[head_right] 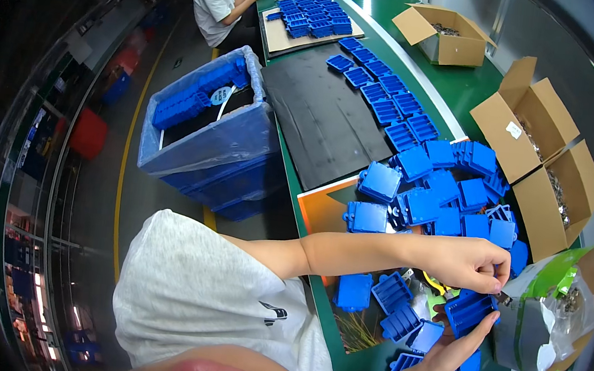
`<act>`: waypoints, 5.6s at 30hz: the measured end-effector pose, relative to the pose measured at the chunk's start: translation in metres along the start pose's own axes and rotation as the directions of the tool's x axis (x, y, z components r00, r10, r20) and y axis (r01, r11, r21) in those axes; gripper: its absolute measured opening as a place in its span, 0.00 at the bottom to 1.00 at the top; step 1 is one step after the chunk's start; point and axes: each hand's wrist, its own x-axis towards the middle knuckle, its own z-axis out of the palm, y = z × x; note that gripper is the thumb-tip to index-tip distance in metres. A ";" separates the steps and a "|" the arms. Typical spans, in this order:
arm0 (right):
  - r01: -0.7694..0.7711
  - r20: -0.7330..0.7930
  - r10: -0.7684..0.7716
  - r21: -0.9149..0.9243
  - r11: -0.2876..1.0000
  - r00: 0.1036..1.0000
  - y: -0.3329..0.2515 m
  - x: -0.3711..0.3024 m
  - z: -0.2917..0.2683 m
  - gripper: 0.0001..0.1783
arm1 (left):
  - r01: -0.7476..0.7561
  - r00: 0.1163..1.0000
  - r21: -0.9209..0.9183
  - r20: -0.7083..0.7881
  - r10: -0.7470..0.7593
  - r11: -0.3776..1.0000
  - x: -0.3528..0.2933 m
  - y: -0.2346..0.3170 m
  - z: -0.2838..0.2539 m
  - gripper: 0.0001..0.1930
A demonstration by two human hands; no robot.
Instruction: Assembling blue plastic housings by inserting metal components and small parts.
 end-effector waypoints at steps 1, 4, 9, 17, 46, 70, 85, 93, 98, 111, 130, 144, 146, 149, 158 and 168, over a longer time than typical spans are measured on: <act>0.001 0.006 -0.001 -0.005 1.000 1.000 0.000 0.000 -0.001 0.28 | 0.000 1.000 0.001 -0.003 0.000 1.000 -0.001 0.002 -0.001 0.10; 0.005 -0.009 -0.005 -0.002 1.000 1.000 0.001 0.001 0.000 0.28 | 0.050 0.998 0.041 0.022 -0.051 0.998 -0.003 0.009 -0.002 0.10; -0.025 0.004 0.025 0.017 1.000 1.000 0.006 0.004 -0.004 0.27 | 0.063 0.998 0.013 0.024 -0.063 0.998 -0.003 0.006 -0.002 0.11; 0.001 -0.014 -0.001 0.004 1.000 1.000 0.005 0.005 -0.004 0.27 | 0.067 0.997 0.028 0.031 -0.068 0.997 -0.001 0.005 -0.002 0.11; 0.055 0.071 -0.066 0.150 0.987 0.995 -0.009 -0.020 -0.004 0.34 | -0.390 -0.336 0.324 -0.922 0.194 0.862 -0.349 0.273 -0.316 0.19; 0.038 0.102 -0.063 0.227 0.973 0.993 -0.010 -0.034 -0.005 0.25 | 0.367 0.604 0.173 -0.791 -0.093 0.914 -0.271 0.012 -0.110 0.07; -0.043 0.104 0.025 0.172 0.984 0.994 -0.010 -0.020 0.002 0.29 | 0.476 0.378 0.546 -0.835 0.400 0.690 -0.265 -0.086 -0.064 0.02; -0.007 0.071 -0.004 0.153 0.988 0.997 -0.015 -0.023 0.007 0.27 | 0.507 0.356 0.534 -0.845 0.399 0.677 -0.265 -0.086 -0.062 0.04; -0.011 0.101 -0.009 0.200 0.980 0.995 -0.007 -0.017 0.007 0.27 | 0.474 0.393 0.556 -0.828 0.401 0.683 -0.264 -0.087 -0.065 0.03; -0.040 0.055 0.028 0.248 0.968 0.998 0.002 -0.015 0.008 0.25 | 0.492 0.348 0.593 -0.805 0.481 0.637 -0.268 -0.088 -0.059 0.03; -0.784 0.712 -0.547 0.601 0.153 0.439 0.027 0.036 -0.021 0.15 | 0.482 0.373 0.537 -0.841 0.393 0.692 -0.262 -0.086 -0.063 0.06; -0.023 0.236 -0.045 0.279 0.960 0.971 0.006 0.002 -0.012 0.25 | 0.403 0.363 0.422 -0.888 0.282 0.812 -0.250 -0.072 -0.063 0.07; -0.009 0.272 -0.063 0.256 0.967 0.960 0.008 0.003 -0.011 0.27 | 0.408 0.325 0.162 -0.946 0.022 0.898 -0.241 -0.054 -0.065 0.08; -0.014 0.328 -0.059 0.215 0.977 0.943 0.009 0.006 -0.011 0.29 | 0.329 0.472 0.263 -0.878 0.083 0.907 -0.200 -0.036 -0.068 0.08; -0.083 0.277 0.001 0.284 0.955 0.961 0.002 0.003 -0.014 0.26 | -0.055 0.973 0.649 -0.136 0.187 0.759 -0.046 0.032 0.002 0.05; -0.147 0.332 -0.004 0.428 0.892 0.943 0.013 0.023 -0.021 0.18 | -0.049 0.994 0.615 -0.047 0.099 0.787 -0.007 -0.007 -0.011 0.09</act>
